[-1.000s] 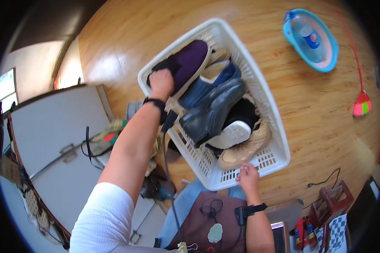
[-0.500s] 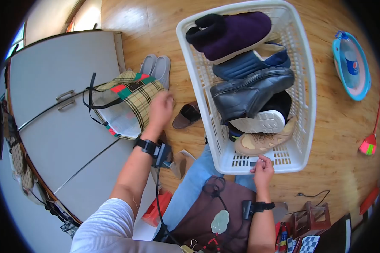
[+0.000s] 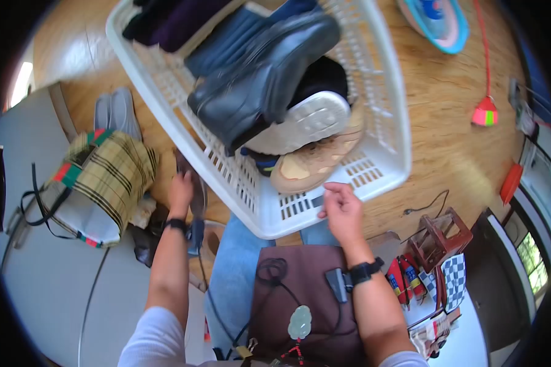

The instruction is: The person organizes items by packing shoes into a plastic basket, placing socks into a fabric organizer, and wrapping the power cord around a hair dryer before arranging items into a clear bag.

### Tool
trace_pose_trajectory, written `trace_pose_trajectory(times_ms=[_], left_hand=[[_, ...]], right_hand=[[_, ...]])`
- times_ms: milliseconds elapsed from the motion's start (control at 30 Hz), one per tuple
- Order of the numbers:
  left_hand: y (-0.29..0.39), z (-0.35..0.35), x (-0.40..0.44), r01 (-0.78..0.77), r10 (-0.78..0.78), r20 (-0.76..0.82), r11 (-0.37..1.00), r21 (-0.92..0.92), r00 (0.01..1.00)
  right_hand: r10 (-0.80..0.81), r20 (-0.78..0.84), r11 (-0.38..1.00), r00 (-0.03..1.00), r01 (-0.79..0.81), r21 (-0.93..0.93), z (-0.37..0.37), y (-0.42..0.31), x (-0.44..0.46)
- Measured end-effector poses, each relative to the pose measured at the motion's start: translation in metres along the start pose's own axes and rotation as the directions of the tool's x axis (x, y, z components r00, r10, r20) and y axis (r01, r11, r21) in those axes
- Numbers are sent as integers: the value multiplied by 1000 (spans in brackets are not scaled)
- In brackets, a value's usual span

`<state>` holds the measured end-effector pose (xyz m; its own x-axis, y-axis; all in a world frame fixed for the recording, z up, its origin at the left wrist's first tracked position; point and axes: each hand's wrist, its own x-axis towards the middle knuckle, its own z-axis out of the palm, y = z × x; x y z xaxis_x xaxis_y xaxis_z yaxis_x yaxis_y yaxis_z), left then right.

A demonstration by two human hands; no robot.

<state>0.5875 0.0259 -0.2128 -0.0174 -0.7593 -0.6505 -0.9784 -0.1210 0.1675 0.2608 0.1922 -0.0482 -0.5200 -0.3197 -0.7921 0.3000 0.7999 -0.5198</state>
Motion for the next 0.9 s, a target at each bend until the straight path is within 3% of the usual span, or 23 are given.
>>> trace_pose_trajectory(times_ms=[67, 167, 233, 300, 367, 400, 500, 567, 633, 700, 733, 767, 833, 867, 900], left_hand=[[14, -66, -42, -72, 72, -10, 997, 1, 997], [29, -148, -103, -45, 64, 34, 913, -406, 997], [97, -220, -149, 152, -89, 143, 837, -525, 986], [132, -249, -175, 71, 11, 122, 756, -651, 993], [183, -264, -193, 118, 36, 188, 659, -743, 982], [203, -257, -196, 45, 103, 145, 647, -761, 984], [267, -225, -190, 116, 232, 266, 509, -853, 936], [304, -187, -172, 88, 392, 265, 415, -906, 881], [337, -140, -146, 77, 485, 234, 322, -944, 843], [362, -104, -119, 146, 501, 273, 277, -950, 821], [372, -90, -105, 258, 471, 357, 262, -930, 807], [383, -80, -93, 368, 442, 440, 242, -898, 782], [404, -66, -78, 309, 485, 416, 288, -907, 769], [411, -59, -73, 250, 528, 396, 327, -911, 751], [413, -55, -67, 234, 541, 388, 333, -913, 746]], right_hand=[[-71, -24, 996, 997, 73, 61, 2, 16, 3], [-115, -17, 985, 993, 117, 125, 2, 29, 6], [-130, 2, 980, 991, 129, 153, 1, 14, 5], [88, 75, 988, 993, -96, 120, -2, -4, -3], [68, 126, 976, 990, -92, 196, -10, -2, -2], [70, 141, 968, 988, -101, 231, -16, -10, -5], [2, 191, 965, 982, -52, 256, -46, -32, -18], [-99, 213, 862, 972, -23, 507, -72, -55, -27], [-146, 277, 860, 950, -16, 509, -95, -65, -21], [-381, 170, 839, 909, 262, 477, -105, -58, -1], [-221, 216, 901, 951, 114, 419, -114, -63, 7], [-220, 217, 899, 951, 111, 424, -114, -62, 20], [-429, 10, 903, 903, 429, -25, -102, -51, 47], [-417, -65, 897, 907, 422, 135, -94, -42, 62], [-396, -60, 905, 916, 400, 143, -90, -48, 66]])
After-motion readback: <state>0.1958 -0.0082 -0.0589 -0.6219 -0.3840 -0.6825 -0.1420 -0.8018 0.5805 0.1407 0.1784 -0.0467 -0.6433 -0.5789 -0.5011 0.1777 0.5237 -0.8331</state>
